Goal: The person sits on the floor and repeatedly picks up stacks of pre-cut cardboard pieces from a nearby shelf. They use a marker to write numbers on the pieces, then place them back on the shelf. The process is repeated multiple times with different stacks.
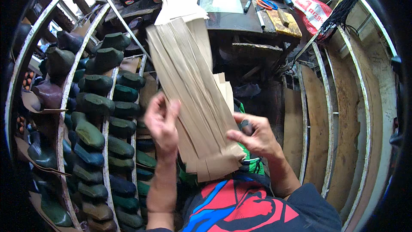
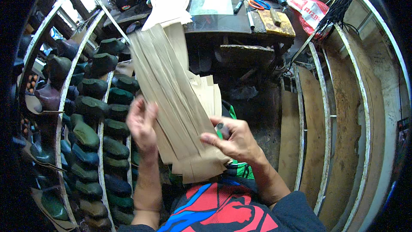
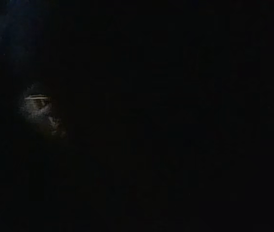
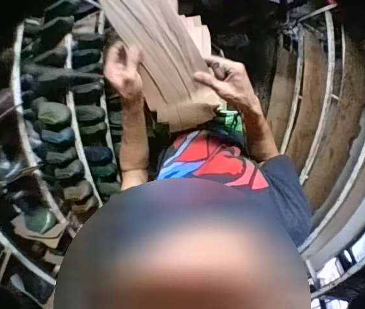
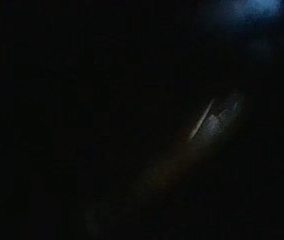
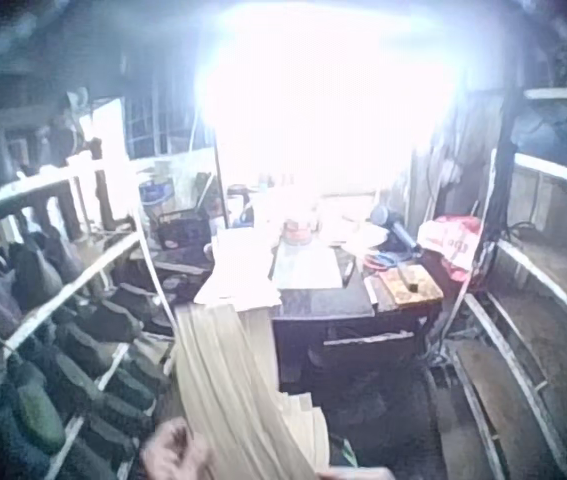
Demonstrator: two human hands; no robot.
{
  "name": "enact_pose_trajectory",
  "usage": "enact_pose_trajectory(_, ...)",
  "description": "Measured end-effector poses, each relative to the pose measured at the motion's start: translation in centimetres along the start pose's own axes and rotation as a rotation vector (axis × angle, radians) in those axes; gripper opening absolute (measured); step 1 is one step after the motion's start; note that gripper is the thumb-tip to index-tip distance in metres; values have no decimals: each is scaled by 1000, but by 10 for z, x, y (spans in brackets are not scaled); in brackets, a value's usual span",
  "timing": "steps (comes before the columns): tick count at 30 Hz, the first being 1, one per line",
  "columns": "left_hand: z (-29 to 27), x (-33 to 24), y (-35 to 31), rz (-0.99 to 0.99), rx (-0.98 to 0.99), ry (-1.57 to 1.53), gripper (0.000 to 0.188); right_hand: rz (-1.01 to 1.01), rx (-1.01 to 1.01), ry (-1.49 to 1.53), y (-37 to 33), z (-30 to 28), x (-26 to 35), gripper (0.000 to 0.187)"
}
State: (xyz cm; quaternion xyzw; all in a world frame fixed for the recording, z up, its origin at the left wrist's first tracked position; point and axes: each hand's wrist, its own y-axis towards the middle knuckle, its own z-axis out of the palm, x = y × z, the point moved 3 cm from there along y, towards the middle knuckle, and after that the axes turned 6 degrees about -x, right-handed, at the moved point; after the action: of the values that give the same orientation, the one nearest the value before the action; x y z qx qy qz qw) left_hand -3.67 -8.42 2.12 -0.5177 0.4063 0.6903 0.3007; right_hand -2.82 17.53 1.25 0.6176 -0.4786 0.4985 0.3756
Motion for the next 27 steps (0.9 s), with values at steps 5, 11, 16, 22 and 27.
enact_pose_trajectory(5, 50, -27, 160, 162, 46, -121, 28, 91, -217, 214, 5, -14, 0, 30)
enact_pose_trajectory(11, 82, -35, 256, 167, 72, 880, 33, 114, -322, 392, -23, -39, -15, 40)
enact_pose_trajectory(16, 48, -16, 94, 390, 47, 121, 21, 88, -405, 645, -23, -55, -28, 85)
enact_pose_trajectory(22, 23, 34, -79, -156, 591, 82, 47, 232, -229, 656, -24, -1, -46, 49)
enact_pose_trajectory(27, -2, 23, -117, -363, 271, -65, 36, 318, 67, 800, -25, 46, -45, 37)
